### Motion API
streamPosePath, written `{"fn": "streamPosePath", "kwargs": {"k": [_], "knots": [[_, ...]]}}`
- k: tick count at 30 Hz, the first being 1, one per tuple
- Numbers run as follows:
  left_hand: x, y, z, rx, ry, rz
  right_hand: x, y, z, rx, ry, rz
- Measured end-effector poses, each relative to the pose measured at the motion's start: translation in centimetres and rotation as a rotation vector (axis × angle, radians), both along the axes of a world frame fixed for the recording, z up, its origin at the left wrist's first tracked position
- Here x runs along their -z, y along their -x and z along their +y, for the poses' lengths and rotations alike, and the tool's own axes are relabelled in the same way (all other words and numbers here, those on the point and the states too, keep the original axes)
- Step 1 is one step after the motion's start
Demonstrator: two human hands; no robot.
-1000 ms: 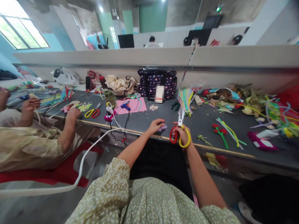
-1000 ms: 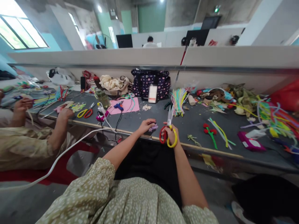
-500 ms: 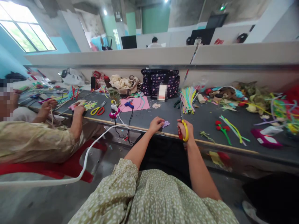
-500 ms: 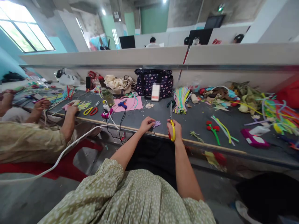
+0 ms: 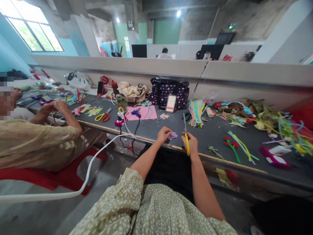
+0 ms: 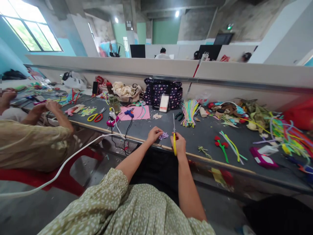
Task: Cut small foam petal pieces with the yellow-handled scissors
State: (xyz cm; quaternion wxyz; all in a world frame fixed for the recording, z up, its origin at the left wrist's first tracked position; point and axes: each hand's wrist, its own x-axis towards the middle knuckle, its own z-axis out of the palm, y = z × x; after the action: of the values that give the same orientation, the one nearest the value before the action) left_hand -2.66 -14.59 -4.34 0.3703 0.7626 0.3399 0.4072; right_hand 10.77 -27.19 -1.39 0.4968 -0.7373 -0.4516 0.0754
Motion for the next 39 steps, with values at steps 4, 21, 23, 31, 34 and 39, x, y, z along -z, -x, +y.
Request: {"fn": "streamPosePath", "kwargs": {"k": [4,21,23,31,34,39], "knots": [[-0.1,-0.6,0.7,-0.033,0.274,-0.343,-0.3,0.9,-0.8,0.052,0.091,-0.145],[0.1,0.0,1.4,0.071,0.628,-0.728,1.5,3.3,0.4,-0.008,0.31,-0.743],[0.1,0.1,1.3,0.079,0.645,-0.749,1.5,3.2,0.4,-0.005,0.319,-0.75],[-0.1,0.4,1.1,0.106,0.687,-0.77,1.8,3.0,0.6,0.013,0.324,-0.808],[-0.2,0.5,1.0,0.107,0.707,-0.776,1.9,3.0,0.6,0.023,0.334,-0.812],[-0.3,0.7,0.9,0.125,0.713,-0.798,2.2,3.1,0.6,0.036,0.329,-0.828]]}}
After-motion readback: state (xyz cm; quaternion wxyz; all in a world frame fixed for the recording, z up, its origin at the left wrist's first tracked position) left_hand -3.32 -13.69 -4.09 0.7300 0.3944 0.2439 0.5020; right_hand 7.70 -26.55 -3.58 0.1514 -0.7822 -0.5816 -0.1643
